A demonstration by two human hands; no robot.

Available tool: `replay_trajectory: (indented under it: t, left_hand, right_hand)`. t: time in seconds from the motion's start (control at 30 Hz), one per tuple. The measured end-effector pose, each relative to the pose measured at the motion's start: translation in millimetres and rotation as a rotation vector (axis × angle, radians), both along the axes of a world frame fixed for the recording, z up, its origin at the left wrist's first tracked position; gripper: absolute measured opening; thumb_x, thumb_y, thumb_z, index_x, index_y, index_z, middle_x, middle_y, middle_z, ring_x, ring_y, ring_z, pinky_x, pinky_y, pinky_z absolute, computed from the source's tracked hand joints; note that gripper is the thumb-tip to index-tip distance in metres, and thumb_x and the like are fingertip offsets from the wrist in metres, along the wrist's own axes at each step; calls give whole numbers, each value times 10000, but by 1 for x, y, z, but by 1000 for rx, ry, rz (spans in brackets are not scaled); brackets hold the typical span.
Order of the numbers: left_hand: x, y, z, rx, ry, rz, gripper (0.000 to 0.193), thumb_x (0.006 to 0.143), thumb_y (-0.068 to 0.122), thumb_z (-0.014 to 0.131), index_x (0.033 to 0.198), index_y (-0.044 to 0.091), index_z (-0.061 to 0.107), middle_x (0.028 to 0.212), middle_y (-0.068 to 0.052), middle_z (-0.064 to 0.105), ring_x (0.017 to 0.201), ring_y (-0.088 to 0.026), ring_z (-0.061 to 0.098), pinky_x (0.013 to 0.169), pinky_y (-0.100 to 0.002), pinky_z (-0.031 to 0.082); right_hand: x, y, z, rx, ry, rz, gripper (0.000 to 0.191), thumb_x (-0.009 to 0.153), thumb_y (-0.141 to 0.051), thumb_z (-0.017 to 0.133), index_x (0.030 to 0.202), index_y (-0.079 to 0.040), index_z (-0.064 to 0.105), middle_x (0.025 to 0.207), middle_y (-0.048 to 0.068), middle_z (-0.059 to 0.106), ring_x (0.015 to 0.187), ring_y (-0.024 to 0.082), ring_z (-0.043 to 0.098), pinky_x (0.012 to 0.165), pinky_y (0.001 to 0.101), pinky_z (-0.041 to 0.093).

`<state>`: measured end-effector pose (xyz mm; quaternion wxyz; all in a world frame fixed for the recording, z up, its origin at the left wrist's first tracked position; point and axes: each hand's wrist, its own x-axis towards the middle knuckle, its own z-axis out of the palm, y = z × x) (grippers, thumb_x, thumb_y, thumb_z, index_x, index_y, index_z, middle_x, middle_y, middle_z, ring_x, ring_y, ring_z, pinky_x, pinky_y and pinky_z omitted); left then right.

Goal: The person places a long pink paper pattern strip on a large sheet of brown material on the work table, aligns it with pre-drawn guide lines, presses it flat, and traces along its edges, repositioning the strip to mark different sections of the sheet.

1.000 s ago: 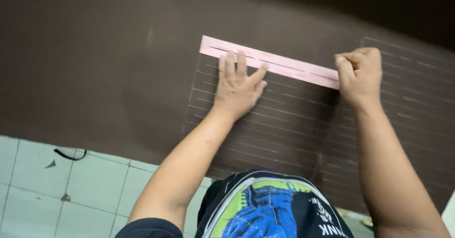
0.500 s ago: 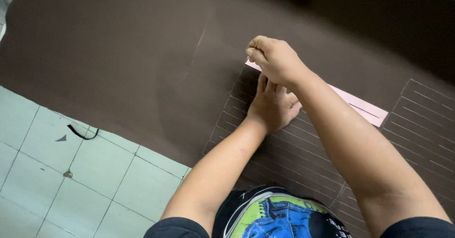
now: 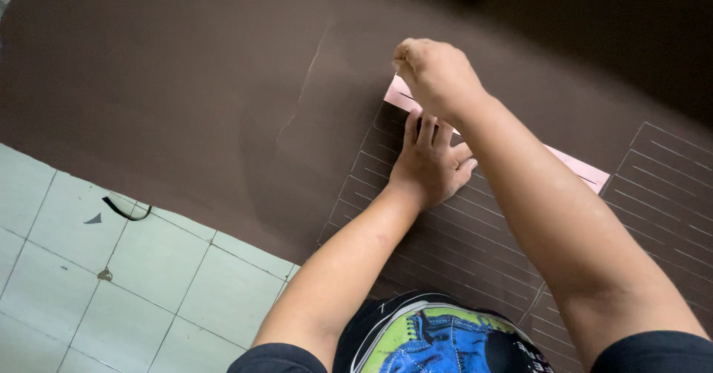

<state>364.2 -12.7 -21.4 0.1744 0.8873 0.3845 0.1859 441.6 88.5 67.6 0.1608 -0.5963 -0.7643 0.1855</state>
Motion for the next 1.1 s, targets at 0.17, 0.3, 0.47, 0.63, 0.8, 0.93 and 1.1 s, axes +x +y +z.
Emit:
replay_trajectory:
  t: [0.17,0.3,0.47,0.63,0.8,0.93,1.1]
  left_hand:
    - [6,2,-2,-25,90,-14,443,917,476,615,1326,304,614,1473,-244,292,1427,-524,263,1194,-686,149]
    - [8,0,-8,10,185,-22,437,976,498,596,1366,302,583,1522,-273,285,1453,-521,244,1201,-681,164]
    - [10,-5,-20,45,-20,29,479,935,480,623,1394,350,578,1484,-260,384,1433,-492,304,1228,-668,191]
    - [15,-6,-28,167,12,38,481,928,467,629,1389,336,592,1470,-291,372,1390,-527,312,1198,-655,182]
    - [18,-5,-26,175,2,20,469,947,453,639,1397,324,607,1465,-273,368,1384,-517,316,1198,-663,177]
    - [16,-7,-18,143,24,17,451,958,454,628,1392,335,619,1464,-269,364,1392,-516,298,1203,-658,171]
    - [17,-2,-10,145,72,14,442,974,463,601,1398,341,617,1471,-273,342,1400,-518,268,1201,-651,150]
  right_hand:
    - [14,-7,-3,1,80,-5,232,1013,-216,628,1113,-20,701,1084,170,729,976,368,697,832,442,552]
    - [42,-37,-9,-5,80,-41,231,1027,-212,617,1130,-33,720,1107,167,732,1006,365,700,851,431,555]
    - [109,-113,-2,-100,-24,-263,242,1017,-232,634,1144,-55,737,1097,176,733,994,365,704,852,430,551]
    - [180,-193,3,-207,-95,-616,244,1035,-244,637,1165,-66,741,1093,144,756,997,306,724,875,400,550]
    - [230,-236,-7,-113,-66,-698,222,1048,-223,642,1160,-54,731,1088,130,764,1005,278,736,891,380,558]
    - [244,-250,-15,-42,-88,-688,205,1048,-212,659,1137,-44,737,1062,152,756,982,300,734,862,392,562]
    - [241,-252,-19,71,-149,-661,200,1064,-210,666,1143,-36,726,1059,161,744,951,313,721,836,398,563]
